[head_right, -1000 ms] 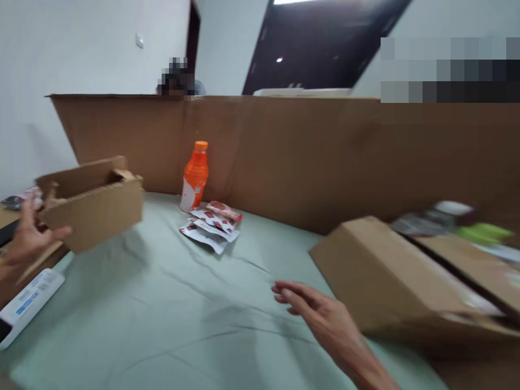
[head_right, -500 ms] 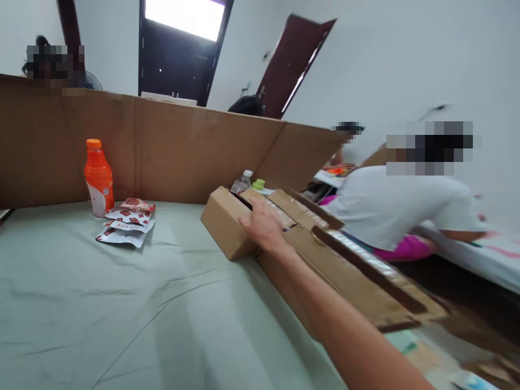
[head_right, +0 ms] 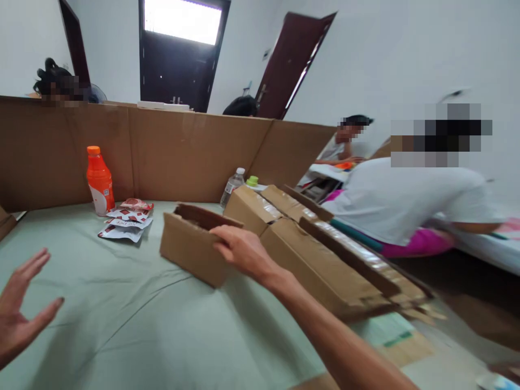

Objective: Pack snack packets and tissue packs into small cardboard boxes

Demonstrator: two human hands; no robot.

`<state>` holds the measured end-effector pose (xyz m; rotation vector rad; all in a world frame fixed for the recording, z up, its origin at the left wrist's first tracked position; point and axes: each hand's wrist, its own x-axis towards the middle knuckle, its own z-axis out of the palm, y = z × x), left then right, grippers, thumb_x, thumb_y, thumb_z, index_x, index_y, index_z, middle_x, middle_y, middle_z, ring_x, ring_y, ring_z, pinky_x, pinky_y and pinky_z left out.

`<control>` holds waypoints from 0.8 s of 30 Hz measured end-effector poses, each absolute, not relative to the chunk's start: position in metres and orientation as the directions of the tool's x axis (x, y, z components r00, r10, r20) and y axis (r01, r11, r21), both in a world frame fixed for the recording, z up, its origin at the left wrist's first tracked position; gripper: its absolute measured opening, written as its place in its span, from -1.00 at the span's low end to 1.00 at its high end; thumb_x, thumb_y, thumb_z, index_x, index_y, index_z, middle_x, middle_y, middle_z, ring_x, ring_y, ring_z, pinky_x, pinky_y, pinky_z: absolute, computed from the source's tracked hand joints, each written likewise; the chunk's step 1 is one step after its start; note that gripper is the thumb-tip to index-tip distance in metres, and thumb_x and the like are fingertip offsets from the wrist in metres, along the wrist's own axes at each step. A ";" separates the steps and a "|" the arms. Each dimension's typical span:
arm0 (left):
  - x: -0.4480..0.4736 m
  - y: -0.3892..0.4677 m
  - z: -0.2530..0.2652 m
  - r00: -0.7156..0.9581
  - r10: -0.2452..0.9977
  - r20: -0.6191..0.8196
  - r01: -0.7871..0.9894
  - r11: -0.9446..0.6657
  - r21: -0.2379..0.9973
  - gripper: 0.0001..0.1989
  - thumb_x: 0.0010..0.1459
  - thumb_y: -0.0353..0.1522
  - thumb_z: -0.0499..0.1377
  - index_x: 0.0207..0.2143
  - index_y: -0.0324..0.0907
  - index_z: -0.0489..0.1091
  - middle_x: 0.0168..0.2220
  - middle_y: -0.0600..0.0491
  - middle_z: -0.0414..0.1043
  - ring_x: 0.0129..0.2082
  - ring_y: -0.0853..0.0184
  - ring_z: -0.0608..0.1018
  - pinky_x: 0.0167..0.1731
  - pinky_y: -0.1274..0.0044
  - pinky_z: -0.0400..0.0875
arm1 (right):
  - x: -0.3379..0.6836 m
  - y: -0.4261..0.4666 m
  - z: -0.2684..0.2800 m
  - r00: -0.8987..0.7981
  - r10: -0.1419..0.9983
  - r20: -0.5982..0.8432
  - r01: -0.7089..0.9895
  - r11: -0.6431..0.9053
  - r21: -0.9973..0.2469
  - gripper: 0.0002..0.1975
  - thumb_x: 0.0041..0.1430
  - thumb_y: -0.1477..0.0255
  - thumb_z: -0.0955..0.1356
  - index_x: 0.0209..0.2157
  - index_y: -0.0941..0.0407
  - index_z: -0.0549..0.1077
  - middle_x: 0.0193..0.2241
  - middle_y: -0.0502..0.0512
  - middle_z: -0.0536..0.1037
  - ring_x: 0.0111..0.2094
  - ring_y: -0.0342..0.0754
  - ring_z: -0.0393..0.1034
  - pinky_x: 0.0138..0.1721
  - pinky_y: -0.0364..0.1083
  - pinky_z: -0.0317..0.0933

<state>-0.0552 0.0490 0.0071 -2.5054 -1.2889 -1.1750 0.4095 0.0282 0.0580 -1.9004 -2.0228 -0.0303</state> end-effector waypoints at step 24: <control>-0.003 -0.083 0.016 0.655 0.480 0.583 0.295 -0.873 0.388 -0.88 0.29 -0.30 0.18 -0.14 -0.11 0.43 0.04 -0.08 0.42 0.24 0.05 0.36 0.35 0.12 0.08 | 0.279 -0.058 0.065 -0.662 0.746 -0.076 0.731 0.620 -0.286 -0.70 0.34 0.46 0.32 0.04 0.18 0.54 -0.02 0.31 0.65 -0.05 0.16 0.58 -0.01 0.12 0.49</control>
